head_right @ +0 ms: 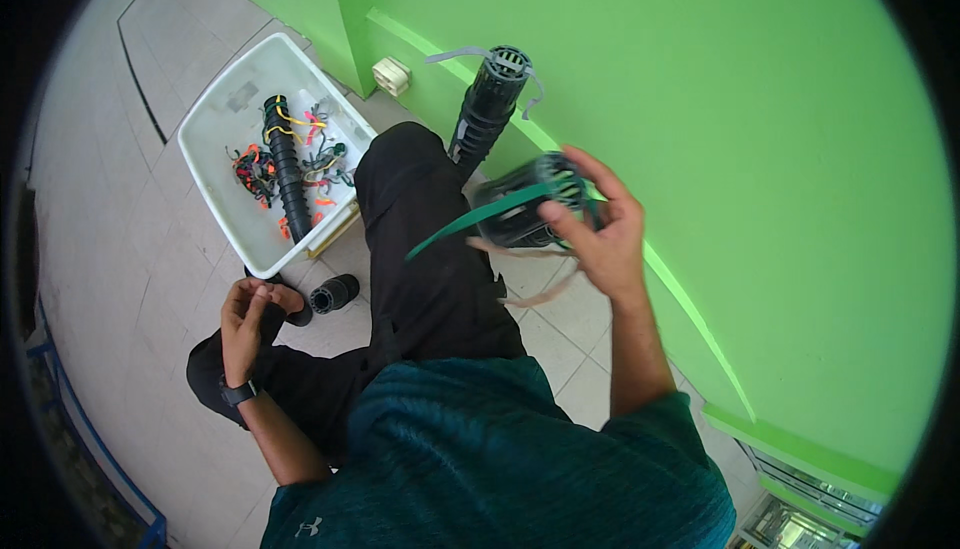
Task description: Assembling plastic irrigation nozzle components by adding seals and rings.
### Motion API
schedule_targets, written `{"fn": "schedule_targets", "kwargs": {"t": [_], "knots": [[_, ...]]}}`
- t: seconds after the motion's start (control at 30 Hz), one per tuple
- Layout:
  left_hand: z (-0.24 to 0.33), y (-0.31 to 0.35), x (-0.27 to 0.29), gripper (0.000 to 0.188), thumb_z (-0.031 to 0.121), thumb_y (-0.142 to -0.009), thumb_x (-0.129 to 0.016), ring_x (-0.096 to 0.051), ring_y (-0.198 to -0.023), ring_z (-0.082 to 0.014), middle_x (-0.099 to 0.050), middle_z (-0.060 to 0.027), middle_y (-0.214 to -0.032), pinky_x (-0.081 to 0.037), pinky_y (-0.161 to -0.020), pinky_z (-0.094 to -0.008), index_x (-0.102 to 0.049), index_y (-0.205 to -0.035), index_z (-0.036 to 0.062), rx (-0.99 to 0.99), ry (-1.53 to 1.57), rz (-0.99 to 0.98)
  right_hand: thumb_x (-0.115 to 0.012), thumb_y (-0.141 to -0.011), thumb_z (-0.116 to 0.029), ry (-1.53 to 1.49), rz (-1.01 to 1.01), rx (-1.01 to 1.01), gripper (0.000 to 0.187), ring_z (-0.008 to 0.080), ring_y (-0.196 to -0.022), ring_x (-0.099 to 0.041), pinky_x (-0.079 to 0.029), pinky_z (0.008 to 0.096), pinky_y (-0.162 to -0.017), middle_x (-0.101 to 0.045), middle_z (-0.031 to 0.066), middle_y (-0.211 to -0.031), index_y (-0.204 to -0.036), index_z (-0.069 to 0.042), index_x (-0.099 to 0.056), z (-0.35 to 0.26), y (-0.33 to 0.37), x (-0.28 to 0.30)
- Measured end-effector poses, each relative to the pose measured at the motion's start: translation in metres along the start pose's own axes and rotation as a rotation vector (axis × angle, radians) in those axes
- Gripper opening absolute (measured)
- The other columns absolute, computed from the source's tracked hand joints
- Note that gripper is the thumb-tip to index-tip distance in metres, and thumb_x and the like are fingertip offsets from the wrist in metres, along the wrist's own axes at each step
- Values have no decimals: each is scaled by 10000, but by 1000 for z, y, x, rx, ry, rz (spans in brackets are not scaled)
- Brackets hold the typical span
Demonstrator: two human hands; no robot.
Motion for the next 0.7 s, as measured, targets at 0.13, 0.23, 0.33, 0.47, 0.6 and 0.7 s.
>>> {"fn": "schedule_targets", "kwargs": {"t": [0.13, 0.23, 0.33, 0.47, 0.6, 0.7], "knots": [[-31, -16, -12, 237, 129, -947, -637, -627, -822, -122, -651, -62, -906, -505, -767, -251, -584, -1099, -45, 57, -96, -101, -807, -800, -154, 530, 163, -50, 613, 191, -1018, -649, -500, 297, -875, -681, 159, -1151, -1330, 19, -554, 81, 23, 65], [-30, -18, -14, 262, 133, -945, -640, -633, -824, -132, -652, -78, -929, -519, -757, -261, -579, -1113, -59, 49, -199, -87, -808, -797, -203, 636, 171, -142, 624, 252, -1013, -664, -496, 340, -890, -680, 195, -1153, -1327, 10, -558, 117, 39, 69], [-30, -20, -13, 277, 136, -944, -641, -638, -823, -140, -653, -90, -946, -530, -748, -275, -576, -1123, -66, 38, -217, -99, -794, -811, -238, 634, 230, -69, 598, 289, -1045, -663, -498, 372, -914, -681, 201, -1133, -1301, 14, -564, 145, 44, 68], [-41, -25, -6, 285, 143, -946, -640, -642, -824, -141, -656, -95, -946, -529, -740, -275, -576, -1131, -64, 35, -202, -99, -792, -814, -245, 711, 180, -24, 593, 291, -1037, -666, -499, 371, -908, -683, 203, -1122, -1293, 21, -566, 149, 44, 59], [-51, -25, -4, 290, 153, -951, -635, -651, -842, -149, -664, -97, -950, -527, -759, -282, -570, -1134, -62, 52, -241, -89, -803, -806, -240, 643, 200, -129, 616, 264, -1002, -668, -500, 366, -906, -690, 199, -1090, -1314, 0, -550, 169, 48, 58], [-58, -28, -8, 295, 156, -950, -635, -657, -855, -154, -669, -96, -950, -524, -777, -284, -567, -1135, -63, 70, -225, -95, -814, -800, -221, 523, 218, -103, 647, 211, -995, -661, -509, 345, -889, -691, 148, -1095, -1351, -44, -524, 186, 51, 62]]}}
Point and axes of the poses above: each hand's wrist, its own y-axis away from the middle knuckle, its own x-axis out of the back of the hand, z = x × y, the point moved 6 cm from there along -y, towards the middle knuckle
